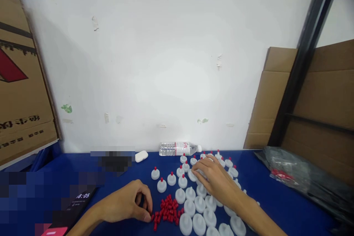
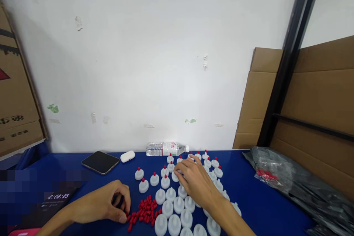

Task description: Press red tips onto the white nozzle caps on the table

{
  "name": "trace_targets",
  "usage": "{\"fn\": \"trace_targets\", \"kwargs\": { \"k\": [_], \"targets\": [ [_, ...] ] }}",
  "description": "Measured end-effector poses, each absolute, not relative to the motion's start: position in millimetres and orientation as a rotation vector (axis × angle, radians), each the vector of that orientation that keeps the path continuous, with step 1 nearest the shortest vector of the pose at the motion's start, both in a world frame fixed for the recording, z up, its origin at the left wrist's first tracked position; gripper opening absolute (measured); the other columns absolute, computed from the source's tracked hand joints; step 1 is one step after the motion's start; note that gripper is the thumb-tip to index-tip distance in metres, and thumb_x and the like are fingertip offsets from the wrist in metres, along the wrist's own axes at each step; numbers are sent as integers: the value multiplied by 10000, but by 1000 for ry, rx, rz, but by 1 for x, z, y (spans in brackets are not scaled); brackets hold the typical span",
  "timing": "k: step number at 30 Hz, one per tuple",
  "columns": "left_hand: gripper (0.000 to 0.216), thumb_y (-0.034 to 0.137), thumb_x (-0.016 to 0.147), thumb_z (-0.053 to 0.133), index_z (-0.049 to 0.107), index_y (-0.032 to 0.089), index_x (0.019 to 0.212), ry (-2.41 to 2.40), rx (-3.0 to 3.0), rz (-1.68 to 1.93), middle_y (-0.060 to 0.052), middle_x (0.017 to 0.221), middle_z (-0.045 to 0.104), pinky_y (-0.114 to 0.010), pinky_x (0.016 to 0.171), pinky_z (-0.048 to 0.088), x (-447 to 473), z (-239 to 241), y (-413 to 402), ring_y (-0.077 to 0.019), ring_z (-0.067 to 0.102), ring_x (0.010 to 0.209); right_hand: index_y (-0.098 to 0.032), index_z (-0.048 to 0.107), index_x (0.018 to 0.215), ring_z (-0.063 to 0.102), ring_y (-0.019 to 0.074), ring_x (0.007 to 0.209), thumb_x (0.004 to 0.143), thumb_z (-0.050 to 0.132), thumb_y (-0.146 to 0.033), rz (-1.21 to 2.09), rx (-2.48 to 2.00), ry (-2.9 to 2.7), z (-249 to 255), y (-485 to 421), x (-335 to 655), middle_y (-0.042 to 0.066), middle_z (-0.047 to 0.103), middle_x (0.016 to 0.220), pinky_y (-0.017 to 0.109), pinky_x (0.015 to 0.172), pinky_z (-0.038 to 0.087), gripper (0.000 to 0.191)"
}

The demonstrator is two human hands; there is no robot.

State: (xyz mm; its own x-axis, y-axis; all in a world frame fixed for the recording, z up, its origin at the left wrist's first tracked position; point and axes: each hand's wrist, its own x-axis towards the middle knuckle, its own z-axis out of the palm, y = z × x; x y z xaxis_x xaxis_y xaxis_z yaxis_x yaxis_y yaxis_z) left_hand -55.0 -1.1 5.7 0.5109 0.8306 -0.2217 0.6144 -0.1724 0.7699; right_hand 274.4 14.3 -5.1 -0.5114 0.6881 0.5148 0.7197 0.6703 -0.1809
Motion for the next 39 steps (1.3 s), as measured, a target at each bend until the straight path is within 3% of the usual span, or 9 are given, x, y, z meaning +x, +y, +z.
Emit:
{"fn": "trace_targets", "kwargs": {
  "k": [4, 6, 12, 18, 23, 27, 29, 33, 39],
  "targets": [
    [249, 383, 763, 818, 743, 178, 882, 1211, 1855, 422, 51, 655, 579, -230, 580, 350, -54, 3, 0, -143, 513, 643, -232, 458, 1142, 711, 277, 1096, 1102, 334, -256, -47, -1072, -2247, -4, 10, 271, 108, 705, 1043, 419, 858, 575, 132],
    [260, 406, 806, 785, 702, 175, 888, 1193, 1825, 518, 59, 628, 574, -229, 578, 368, -51, 1, 1, -143, 552, 613, -236, 410, 1185, 710, 270, 1127, 1105, 320, -272, -13, -1064, -2233, -5, 5, 267, 126, 698, 1077, 349, 762, 592, 125],
    [291, 454, 835, 764, 691, 173, 841, 1229, 1803, 919, 34, 640, 636, -240, 557, 396, -31, -9, 1, -143, 592, 555, -275, 487, 1159, 702, 214, 1008, 1088, 436, -253, 50, -1011, -2275, -2, -8, 256, 62, 670, 1114, 352, 846, 577, 90],
    [275, 457, 906, 705, 737, 190, 852, 1336, 1985, 992, 35, 569, 644, -245, 550, 402, -14, -8, -14, -151, 596, 529, -268, 523, 1219, 700, 238, 992, 1091, 453, -283, 14, -997, -2361, -5, -6, 260, 69, 686, 1103, 379, 855, 568, 147],
    [231, 407, 934, 666, 775, 206, 962, 1314, 2096, 1106, -24, 847, 750, -247, 574, 425, -10, -8, -17, -149, 623, 614, -265, 485, 1334, 742, 272, 921, 1074, 493, -315, 46, -1072, -2301, -7, -2, 266, 93, 720, 1133, 401, 769, 584, 265],
    [229, 397, 940, 668, 814, 222, 967, 1252, 2130, 1177, -57, 970, 750, -247, 584, 426, -6, -11, -21, -166, 639, 698, -278, 510, 1328, 729, 280, 1016, 1031, 591, -277, 76, -1025, -2312, -3, -12, 260, 85, 717, 1170, 392, 824, 569, 307],
    [223, 410, 932, 689, 822, 230, 935, 1224, 2128, 1206, -51, 934, 740, -246, 583, 425, -3, -10, -23, -165, 632, 686, -297, 517, 1336, 723, 278, 1036, 988, 688, -311, 108, -967, -2353, 2, -17, 254, 67, 720, 1183, 377, 847, 557, 388],
    [250, 433, 894, 726, 819, 202, 921, 1201, 1957, 1214, -42, 888, 741, -250, 564, 439, 7, -4, -20, -134, 603, 549, -328, 516, 1356, 728, 228, 869, 892, 799, -452, 274, -858, -2388, 20, -9, 246, 17, 742, 1065, 306, 750, 530, 558],
    [370, 495, 892, 698, 814, 165, 1015, 1185, 1795, 1233, -19, 603, 724, -266, 547, 451, 16, 7, -7, -180, 625, 482, -286, 530, 1307, 642, 148, 649, 952, 703, -517, 573, -759, -2246, 40, 24, 232, -21, 691, 880, 240, 610, 478, 458]
  ]
}}
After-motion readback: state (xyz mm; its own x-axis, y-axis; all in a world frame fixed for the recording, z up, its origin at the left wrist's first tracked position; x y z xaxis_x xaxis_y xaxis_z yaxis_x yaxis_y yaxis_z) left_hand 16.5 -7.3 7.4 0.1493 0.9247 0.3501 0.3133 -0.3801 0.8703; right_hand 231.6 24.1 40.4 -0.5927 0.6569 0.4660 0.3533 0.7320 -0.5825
